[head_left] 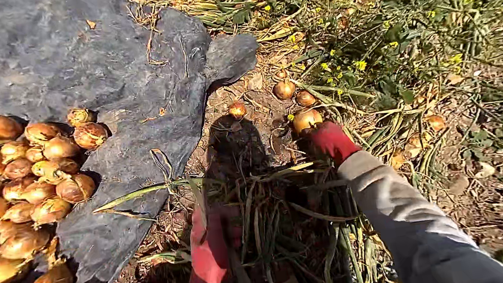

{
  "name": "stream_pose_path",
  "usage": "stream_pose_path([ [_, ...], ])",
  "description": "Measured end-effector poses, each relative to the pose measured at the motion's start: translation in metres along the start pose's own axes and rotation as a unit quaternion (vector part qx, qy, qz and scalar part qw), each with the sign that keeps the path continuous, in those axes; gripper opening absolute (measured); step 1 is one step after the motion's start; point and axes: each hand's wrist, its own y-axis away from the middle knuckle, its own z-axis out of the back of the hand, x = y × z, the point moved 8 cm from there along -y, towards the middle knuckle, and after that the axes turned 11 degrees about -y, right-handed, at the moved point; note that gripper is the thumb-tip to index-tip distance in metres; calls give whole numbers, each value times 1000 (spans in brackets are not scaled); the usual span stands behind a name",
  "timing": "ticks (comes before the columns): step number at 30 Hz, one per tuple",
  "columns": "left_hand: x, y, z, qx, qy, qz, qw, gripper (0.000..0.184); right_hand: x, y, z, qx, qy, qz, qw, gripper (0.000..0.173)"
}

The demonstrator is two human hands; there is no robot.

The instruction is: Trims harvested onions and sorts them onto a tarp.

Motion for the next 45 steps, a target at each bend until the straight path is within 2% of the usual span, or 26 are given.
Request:
stream_pose_path([
  [2,1,7,-27,101,-47,-19,994,41,4,34,-18,38,-188,69,979,43],
  [4,6,13,-41,159,-98,-17,982,51,18,95,-47,168,-364,143,905,33],
  [5,9,14,-44,172,-116,-16,978,55,24,128,-58,213,-402,159,876,32],
  [7,14,17,-45,188,-145,-35,971,61,31,190,-70,237,-399,140,875,37],
  [10,14,24,-38,206,-191,-93,955,58,37,233,-79,300,-338,165,877,68],
  [11,11,27,-35,204,-205,-115,950,58,39,237,-80,325,-342,167,866,70],
  [13,5,32,-33,206,-207,-138,946,52,46,238,-73,343,-337,190,856,56],
  [15,0,35,-33,223,-170,-148,948,46,62,242,-51,285,-285,277,872,41],
  [17,-5,38,-33,213,-122,-148,958,44,79,253,-25,122,-163,454,868,34],
  [18,-8,39,-32,198,-102,-153,963,45,83,260,-15,25,-113,519,847,39],
  [19,-11,39,-29,174,-94,-166,966,46,84,266,-9,-55,-86,551,828,43],
  [21,-15,37,-22,105,-132,-202,965,52,83,277,0,-134,-98,562,810,39],
  [24,-15,44,-27,66,-236,-247,938,90,86,298,-15,-96,-81,590,798,19],
  [25,-13,53,-31,64,-219,-247,942,86,91,304,-29,-67,-29,579,812,17],
  [26,-9,63,-32,69,-213,-212,951,71,96,307,-45,-21,35,542,839,25],
  [27,-9,76,-32,96,-264,-140,950,59,98,303,-62,58,95,466,878,33],
  [28,-13,89,-30,141,-344,-31,928,51,98,298,-76,111,139,403,898,30],
  [29,-6,94,-24,168,-404,16,899,49,101,292,-82,145,160,367,905,25],
  [30,16,92,-10,101,-393,-146,902,46,106,285,-85,169,176,339,909,23],
  [31,32,85,0,102,-290,-189,933,50,112,275,-85,174,194,325,909,23],
  [34,13,56,15,92,-103,-96,986,44,125,218,-80,131,246,277,920,20],
  [36,-12,31,34,35,-19,-143,989,28,128,164,-67,81,275,237,928,19],
  [37,-24,13,47,-3,0,-207,978,20,132,140,-59,44,274,245,929,20],
  [39,-43,-11,76,-84,69,-261,959,27,151,95,-47,-9,270,258,928,23],
  [42,-47,-29,102,-161,210,-189,946,40,200,31,-49,-12,236,287,928,19],
  [45,-27,-44,92,-158,224,-81,958,31,234,-39,-82,51,138,407,901,43],
])
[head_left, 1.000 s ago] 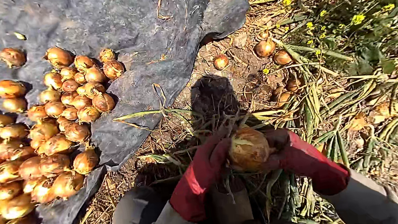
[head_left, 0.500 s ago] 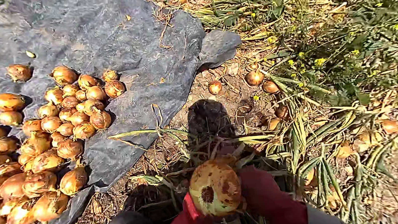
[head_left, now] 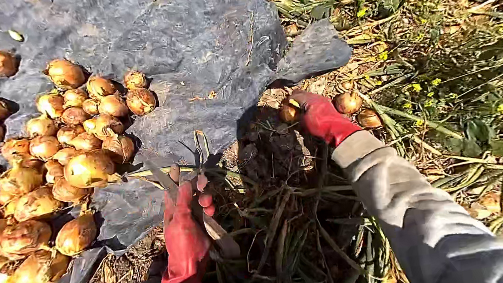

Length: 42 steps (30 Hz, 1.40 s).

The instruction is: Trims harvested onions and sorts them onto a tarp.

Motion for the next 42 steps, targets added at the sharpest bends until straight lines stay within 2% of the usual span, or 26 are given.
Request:
stream_pose_path([
  [1,9,0,-5,3,-34,31,999,30,-9,-15,-11,11,-37,14,999,47],
  [3,24,0,-17,34,-109,79,990,29,-23,-22,-30,43,-72,-46,995,65],
  [4,32,-2,-22,52,-136,95,985,30,-27,-16,-36,44,-75,-80,993,65],
  [6,45,-5,-27,72,-177,123,974,39,-33,2,-43,24,-99,-134,986,47],
  [8,52,-1,-35,109,-232,137,957,44,-39,25,-55,2,-141,-174,974,38],
  [11,62,8,-49,161,-264,137,941,44,-30,48,-62,-16,-220,-167,961,36],
  [14,68,19,-56,195,-286,149,926,47,0,87,-60,-10,-332,-163,929,36],
  [16,70,28,-56,216,-325,150,908,60,49,128,-51,-14,-339,-110,934,30],
  [18,68,36,-57,224,-354,105,902,78,104,168,-51,-4,-304,50,951,20],
  [20,60,43,-59,200,-360,13,911,68,143,199,-59,-3,-244,178,953,17],
  [22,59,49,-56,168,-397,-78,899,60,160,216,-62,-15,-201,204,958,12],
  [24,55,51,-54,147,-413,-118,891,51,165,220,-58,-31,-153,184,971,11],
  [26,49,52,-52,142,-403,-99,899,38,162,216,-50,-20,-88,114,989,15],
  [29,20,53,-37,126,-387,-45,912,32,122,200,-41,64,-14,-63,996,20],
  [31,-9,51,-12,106,-322,-50,939,32,91,199,-43,97,-32,-118,988,22],
  [33,-41,42,12,67,-216,-78,971,42,90,217,-52,155,-178,-136,962,22],
  [34,-52,34,22,43,-184,-101,977,45,102,232,-61,212,-283,-132,926,21],
  [35,-56,25,30,19,-170,-114,979,45,121,248,-71,281,-388,-110,871,23],
  [36,-52,15,34,-3,-163,-104,981,44,142,263,-80,354,-463,-72,809,30],
  [37,-41,7,35,-22,-159,-67,985,42,161,272,-83,426,-486,-19,763,47],
  [38,-26,2,32,-33,-154,-13,987,39,173,274,-82,479,-469,31,741,67],
  [39,-11,-1,27,-39,-152,39,987,37,174,264,-76,498,-440,51,746,77],
  [40,3,0,20,-38,-159,74,984,35,163,245,-68,480,-419,41,770,75],
  [41,14,1,13,-27,-171,90,981,41,143,219,-59,426,-401,6,811,67],
  [42,25,1,4,-13,-187,92,978,50,111,188,-48,331,-370,-43,867,57],
])
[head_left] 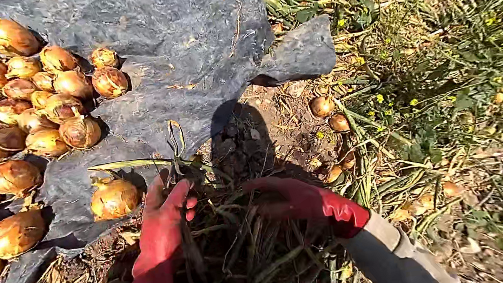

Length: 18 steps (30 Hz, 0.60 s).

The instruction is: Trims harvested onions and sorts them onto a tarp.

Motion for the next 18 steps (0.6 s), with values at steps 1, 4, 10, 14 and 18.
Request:
stream_pose_path([
  [1,5,0,-12,10,-33,-4,999,57,-7,-9,48,-133,45,-8,990,53],
  [4,18,6,-46,86,-124,-1,989,58,-27,-25,188,-395,222,-54,890,52],
  [10,44,24,-81,195,-154,49,967,66,-85,-15,312,-427,401,-281,760,59],
  [14,52,34,-103,275,-189,29,942,57,-101,25,291,-441,277,-324,790,45],
  [18,53,50,-115,333,-183,15,925,56,-94,40,189,-442,50,-89,891,32],
])
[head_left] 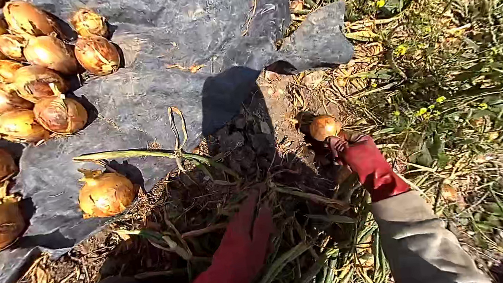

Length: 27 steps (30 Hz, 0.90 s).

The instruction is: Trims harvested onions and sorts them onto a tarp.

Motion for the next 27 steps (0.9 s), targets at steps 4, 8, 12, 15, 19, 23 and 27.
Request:
stream_pose_path([
  [4,0,12,-5,-3,-9,-61,998,65,30,133,-88,267,-249,-32,930,14],
  [8,-6,31,8,-11,-19,-97,995,53,50,183,-101,334,-197,-16,922,25],
  [12,-22,45,11,-18,-10,-130,991,45,106,198,-53,75,35,348,934,26],
  [15,-25,55,18,-109,-59,-142,982,52,127,226,-43,-103,116,446,881,35],
  [19,-26,63,13,-174,-170,-205,948,89,121,252,-94,34,168,453,875,14],
  [23,-11,68,19,-222,-262,-193,919,52,113,243,-132,138,241,363,890,12],
  [27,-22,63,56,-235,-125,-229,936,38,83,175,-92,74,293,180,936,19],
])
